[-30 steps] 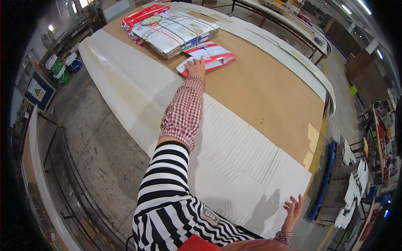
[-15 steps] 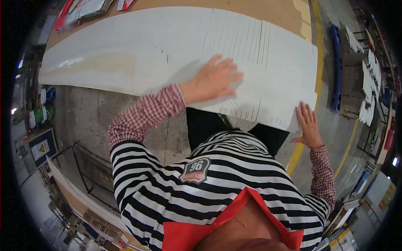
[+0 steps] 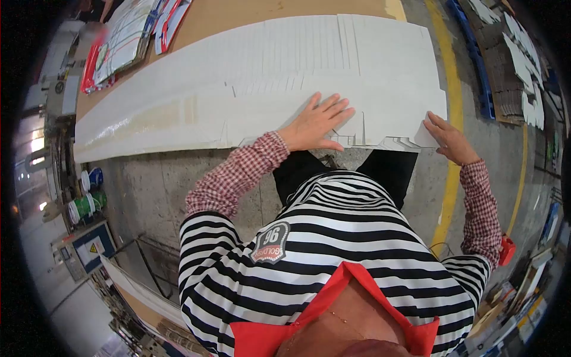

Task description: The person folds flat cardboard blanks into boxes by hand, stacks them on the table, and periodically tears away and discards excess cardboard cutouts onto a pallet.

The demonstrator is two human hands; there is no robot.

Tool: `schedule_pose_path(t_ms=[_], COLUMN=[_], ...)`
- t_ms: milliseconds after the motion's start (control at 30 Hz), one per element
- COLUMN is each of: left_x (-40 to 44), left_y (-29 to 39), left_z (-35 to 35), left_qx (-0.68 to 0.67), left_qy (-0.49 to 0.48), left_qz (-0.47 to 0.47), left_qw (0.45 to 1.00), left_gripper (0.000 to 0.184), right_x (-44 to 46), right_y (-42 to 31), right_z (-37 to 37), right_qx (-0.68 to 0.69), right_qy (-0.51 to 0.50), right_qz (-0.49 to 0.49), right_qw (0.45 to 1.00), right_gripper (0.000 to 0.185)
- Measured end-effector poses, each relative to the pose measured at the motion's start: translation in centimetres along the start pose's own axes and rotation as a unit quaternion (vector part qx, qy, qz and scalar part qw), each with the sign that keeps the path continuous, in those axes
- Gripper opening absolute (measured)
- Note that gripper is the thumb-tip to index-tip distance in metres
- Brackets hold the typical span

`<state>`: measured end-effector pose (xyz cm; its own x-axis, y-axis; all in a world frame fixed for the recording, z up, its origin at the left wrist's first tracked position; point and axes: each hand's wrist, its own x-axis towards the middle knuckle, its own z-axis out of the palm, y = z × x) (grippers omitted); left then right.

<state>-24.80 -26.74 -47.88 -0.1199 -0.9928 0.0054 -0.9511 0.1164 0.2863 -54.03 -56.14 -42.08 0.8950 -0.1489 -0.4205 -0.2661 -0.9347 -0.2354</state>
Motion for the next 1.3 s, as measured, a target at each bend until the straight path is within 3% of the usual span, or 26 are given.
schedule_pose_path(t_ms=[133,200,333,433,500,533,600,800,833,900,933,1000,1033,1133,1200,1300], left_x=[4.2,5.3,7.5,9.8,11.2,11.4,11.3,11.0,10.9,11.0,11.5,11.8,11.6,9.7,7.4,4.6], left_y=[1.6,1.7,1.3,1.6,2.2,2.5,2.9,5.5,5.3,5.4,5.6,6.1,6.1,5.6,4.3,2.3], left_z=[1.6,1.7,0.5,-0.8,-0.7,-0.4,-0.1,-0.5,-0.7,-0.8,-1.1,-2.1,-2.3,-2.7,-4.0,-4.6], left_qx=[-0.034,-0.066,-0.182,-0.209,-0.18,-0.187,-0.199,-0.418,-0.337,-0.164,-0.1,0.033,0.03,0.054,0.085,-0.003], left_qy=[0.013,0.016,0.07,0.12,0.182,0.185,0.191,0.224,0.245,0.285,0.233,0.122,0.142,0.158,0.135,0.119], left_qz=[0.046,0.054,0.035,0.006,0.001,-0.013,-0.043,-0.248,-0.223,-0.17,-0.151,-0.132,-0.107,-0.039,0.012,0.042], left_qw=[0.998,0.996,0.98,0.971,0.967,0.965,0.96,0.845,0.881,0.929,0.955,0.983,0.984,0.985,0.987,0.992], left_gripper=[0.098,0.096,0.062,0.034,0.02,0.019,0.017,0.023,0.027,0.036,0.043,0.058,0.062,0.072,0.073,0.072], right_x=[-0.5,0.0,-0.7,-1.0,-1.2,-1.2,-1.3,0.5,1.5,3.7,5.0,6.2,7.2,7.3,7.6,6.6], right_y=[1.5,2.2,1.6,2.4,2.9,3.0,3.9,3.7,2.5,0.8,0.5,-1.2,-2.3,-2.0,-1.7,-2.9], right_z=[0.2,0.1,-2.2,-2.7,-2.3,-1.8,-0.4,-2.6,-4.0,-4.5,-4.7,-5.8,-5.7,-2.7,-2.8,-3.2], right_qx=[0.052,0.114,0.181,0.18,0.125,0.097,0.143,0.221,0.213,0.034,-0.056,-0.025,-0.006,0.065,0.116,0.141], right_qy=[0.032,0.065,0.156,0.237,0.316,0.354,0.313,0.269,0.276,0.313,0.328,0.325,0.318,0.206,0.214,0.21], right_qz=[-0.03,0.007,0.032,0.076,0.029,0.004,0.041,0.266,0.291,0.248,0.22,0.065,-0.025,-0.04,-0.053,-0.046], right_qw=[0.998,0.991,0.971,0.952,0.94,0.93,0.938,0.899,0.891,0.916,0.917,0.943,0.948,0.976,0.968,0.966], right_gripper=[0.066,0.049,0.028,0.029,0.028,0.027,0.025,0.053,0.059,0.065,0.068,0.068,0.067,0.059,0.059,0.063])
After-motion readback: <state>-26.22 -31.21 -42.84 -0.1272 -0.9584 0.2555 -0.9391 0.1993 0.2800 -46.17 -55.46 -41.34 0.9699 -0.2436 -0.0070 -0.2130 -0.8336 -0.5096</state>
